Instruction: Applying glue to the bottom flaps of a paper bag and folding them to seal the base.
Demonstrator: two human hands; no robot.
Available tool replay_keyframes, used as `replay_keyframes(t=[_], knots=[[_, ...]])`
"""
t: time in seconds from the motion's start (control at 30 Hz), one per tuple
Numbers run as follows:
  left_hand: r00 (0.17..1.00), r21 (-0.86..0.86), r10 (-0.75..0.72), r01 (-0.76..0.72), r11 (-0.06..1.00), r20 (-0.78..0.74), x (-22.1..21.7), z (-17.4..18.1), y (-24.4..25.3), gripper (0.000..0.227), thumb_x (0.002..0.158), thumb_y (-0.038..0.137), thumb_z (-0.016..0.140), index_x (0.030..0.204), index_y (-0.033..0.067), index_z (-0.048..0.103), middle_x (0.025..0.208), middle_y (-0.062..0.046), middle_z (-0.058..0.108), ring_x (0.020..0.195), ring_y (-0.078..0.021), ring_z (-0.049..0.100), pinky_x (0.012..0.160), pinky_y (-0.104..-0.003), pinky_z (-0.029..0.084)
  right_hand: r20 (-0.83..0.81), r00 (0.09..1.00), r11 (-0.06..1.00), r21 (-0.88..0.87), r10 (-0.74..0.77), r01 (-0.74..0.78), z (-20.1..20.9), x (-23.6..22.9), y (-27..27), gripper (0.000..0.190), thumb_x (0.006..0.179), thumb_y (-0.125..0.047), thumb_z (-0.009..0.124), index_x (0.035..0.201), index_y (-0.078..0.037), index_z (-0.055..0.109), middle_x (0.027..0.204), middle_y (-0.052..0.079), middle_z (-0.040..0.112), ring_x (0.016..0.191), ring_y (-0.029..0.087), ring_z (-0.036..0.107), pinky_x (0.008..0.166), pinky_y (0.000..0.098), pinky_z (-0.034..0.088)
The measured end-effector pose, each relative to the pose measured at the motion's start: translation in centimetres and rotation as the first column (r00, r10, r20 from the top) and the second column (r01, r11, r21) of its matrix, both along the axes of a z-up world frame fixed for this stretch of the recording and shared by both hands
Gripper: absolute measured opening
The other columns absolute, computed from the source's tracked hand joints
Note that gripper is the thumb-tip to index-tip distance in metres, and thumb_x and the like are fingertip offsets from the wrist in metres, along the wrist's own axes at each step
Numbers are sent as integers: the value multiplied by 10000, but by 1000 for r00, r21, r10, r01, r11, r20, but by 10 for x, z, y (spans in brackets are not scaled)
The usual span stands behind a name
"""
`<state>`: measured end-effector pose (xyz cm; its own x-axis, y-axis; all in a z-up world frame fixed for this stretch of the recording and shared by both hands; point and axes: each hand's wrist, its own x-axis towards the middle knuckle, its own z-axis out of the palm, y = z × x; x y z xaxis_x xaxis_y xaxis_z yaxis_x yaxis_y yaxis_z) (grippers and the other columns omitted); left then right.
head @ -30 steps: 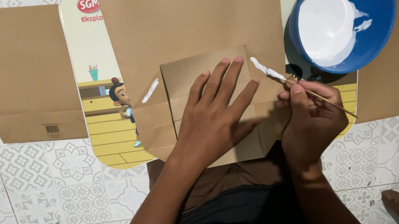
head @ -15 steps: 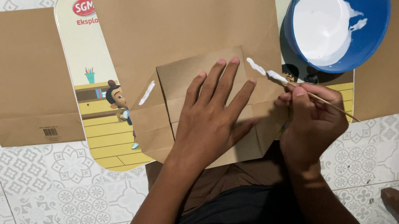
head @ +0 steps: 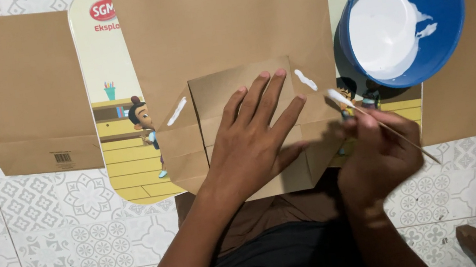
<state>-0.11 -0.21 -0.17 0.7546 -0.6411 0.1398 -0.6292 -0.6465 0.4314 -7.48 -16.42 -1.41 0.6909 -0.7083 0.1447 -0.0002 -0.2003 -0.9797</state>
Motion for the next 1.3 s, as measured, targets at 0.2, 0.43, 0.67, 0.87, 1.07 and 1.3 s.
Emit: replay_keyframes(t=[0.2,0.43,0.67,0.87,1.07,1.3], knots=[[1000,-16,-4,4,1000,0,0,2,0,635,899,454,753,1413,125,577,1596,-183,401,1490,-339,380,1200,-492,302,88,947,951,21,-309,309,19,-18,-33,130,1042,72,639,995,-49,646,849,93,705,553,123,591,479,216,489],[1000,7,-5,5,1000,-3,1,3,0,607,948,492,656,1431,135,569,1612,-167,379,1504,-324,351,1207,-492,285,12,998,958,-281,-58,60,25,-3,-58,176,1106,-26,619,1168,135,582,951,190,618,711,173,534,679,291,522],[1000,31,-14,14,999,1,5,5,-1,596,934,464,686,1416,135,563,1616,-176,374,1513,-327,332,1202,-493,278,-6,999,920,-390,44,-43,23,7,-63,176,1053,111,608,1190,198,674,1033,262,669,795,213,545,753,298,477],[1000,31,-13,13,999,-15,5,4,-1,598,936,460,684,1423,133,564,1621,-177,363,1518,-330,318,1206,-493,261,-76,987,855,-494,141,-160,19,8,-68,171,1038,260,668,1188,180,681,1131,298,706,858,252,615,792,329,524],[1000,34,-9,9,999,-15,5,3,-1,592,936,462,683,1412,134,557,1622,-179,360,1518,-335,318,1204,-500,268,-119,975,793,-569,185,-220,20,14,-68,190,989,283,709,1147,179,701,1115,313,734,877,287,670,764,342,546],[1000,43,-10,10,999,-11,6,2,-1,613,934,464,690,1434,140,546,1627,-173,356,1520,-339,320,1211,-498,268,-15,990,900,-416,139,-132,9,11,-70,238,967,200,646,1204,180,633,1122,317,659,853,304,659,814,383,628]])
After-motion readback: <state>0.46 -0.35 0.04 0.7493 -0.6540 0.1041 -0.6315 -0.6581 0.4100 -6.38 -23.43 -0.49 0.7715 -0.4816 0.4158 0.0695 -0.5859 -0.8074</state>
